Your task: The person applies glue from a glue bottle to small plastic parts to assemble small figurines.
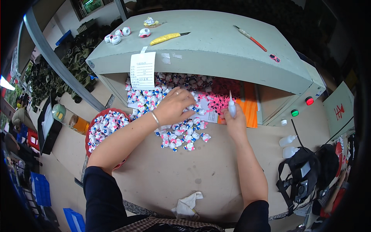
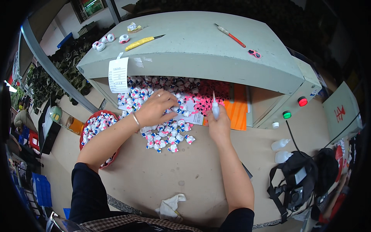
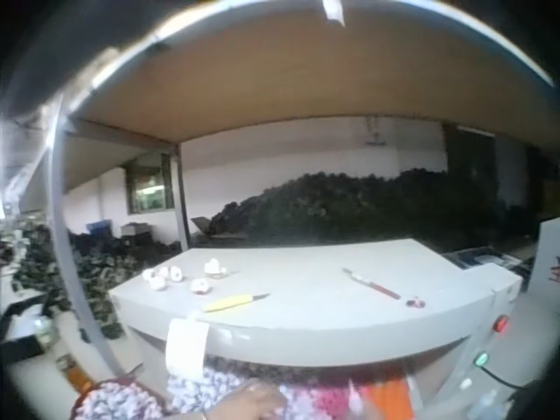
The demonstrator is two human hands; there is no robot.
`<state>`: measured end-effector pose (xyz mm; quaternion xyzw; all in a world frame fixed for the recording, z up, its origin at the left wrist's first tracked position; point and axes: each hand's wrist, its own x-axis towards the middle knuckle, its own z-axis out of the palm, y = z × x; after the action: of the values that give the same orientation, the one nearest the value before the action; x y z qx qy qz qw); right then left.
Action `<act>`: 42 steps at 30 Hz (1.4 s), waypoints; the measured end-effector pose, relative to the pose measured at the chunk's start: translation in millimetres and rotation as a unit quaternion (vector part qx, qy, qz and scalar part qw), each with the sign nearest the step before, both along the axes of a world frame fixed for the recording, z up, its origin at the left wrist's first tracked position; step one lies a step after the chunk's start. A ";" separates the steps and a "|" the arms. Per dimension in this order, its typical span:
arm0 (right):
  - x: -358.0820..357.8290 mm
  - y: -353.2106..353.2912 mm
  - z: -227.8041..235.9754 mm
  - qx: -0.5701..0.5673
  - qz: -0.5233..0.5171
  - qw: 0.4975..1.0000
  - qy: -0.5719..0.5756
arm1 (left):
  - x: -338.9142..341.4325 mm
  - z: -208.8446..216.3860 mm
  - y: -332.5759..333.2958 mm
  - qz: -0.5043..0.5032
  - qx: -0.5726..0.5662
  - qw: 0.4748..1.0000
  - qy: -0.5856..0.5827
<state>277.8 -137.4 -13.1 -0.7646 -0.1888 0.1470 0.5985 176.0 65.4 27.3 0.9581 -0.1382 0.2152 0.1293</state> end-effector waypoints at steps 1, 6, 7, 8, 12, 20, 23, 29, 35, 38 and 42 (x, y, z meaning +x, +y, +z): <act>1.5 -0.8 1.3 0.032 -0.015 0.999 0.024 | 10.5 0.2 -1.7 -0.001 0.000 1.000 -0.001; 0.9 13.3 -15.8 0.054 -0.007 0.996 0.071 | 77.8 -15.3 -0.2 0.135 0.097 0.956 0.240; 1.7 13.2 -20.0 0.048 -0.039 0.998 -0.008 | 80.9 -18.0 -1.4 0.133 0.098 0.957 0.239; 3.4 6.4 -21.3 0.049 -0.041 0.998 -0.008 | 82.7 -21.5 -3.5 0.103 0.039 0.970 0.218; -14.5 -8.6 -10.2 0.058 0.066 0.993 0.083 | 63.7 -14.5 -14.6 0.018 -0.017 0.981 0.193; -20.7 -16.0 -20.4 -0.056 0.126 0.990 -0.010 | 12.1 -10.5 -5.7 -0.137 0.006 0.984 0.113; -22.3 -17.2 -11.7 0.010 0.070 0.995 0.071 | 8.6 -17.6 -20.2 -0.112 0.007 0.992 0.051; -32.7 -14.4 -25.0 -0.111 0.114 0.983 -0.093 | 18.3 -30.9 -37.0 -0.055 0.200 0.971 0.121; -26.8 -20.8 -17.2 -0.014 0.082 0.996 0.036 | 4.7 -29.9 -51.8 -0.002 0.271 0.961 0.050; -28.7 -21.7 -11.3 -0.006 0.084 0.995 0.047 | -3.2 -39.7 -60.2 0.035 0.266 0.963 -0.015; -29.5 -23.5 -14.7 0.016 0.071 0.996 0.056 | -8.8 -39.8 -59.7 0.004 0.160 0.987 0.001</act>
<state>248.4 -160.9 -27.8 -0.7298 -0.2110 0.2289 0.6087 167.2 5.6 -12.5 0.9672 -0.1670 0.1897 -0.0267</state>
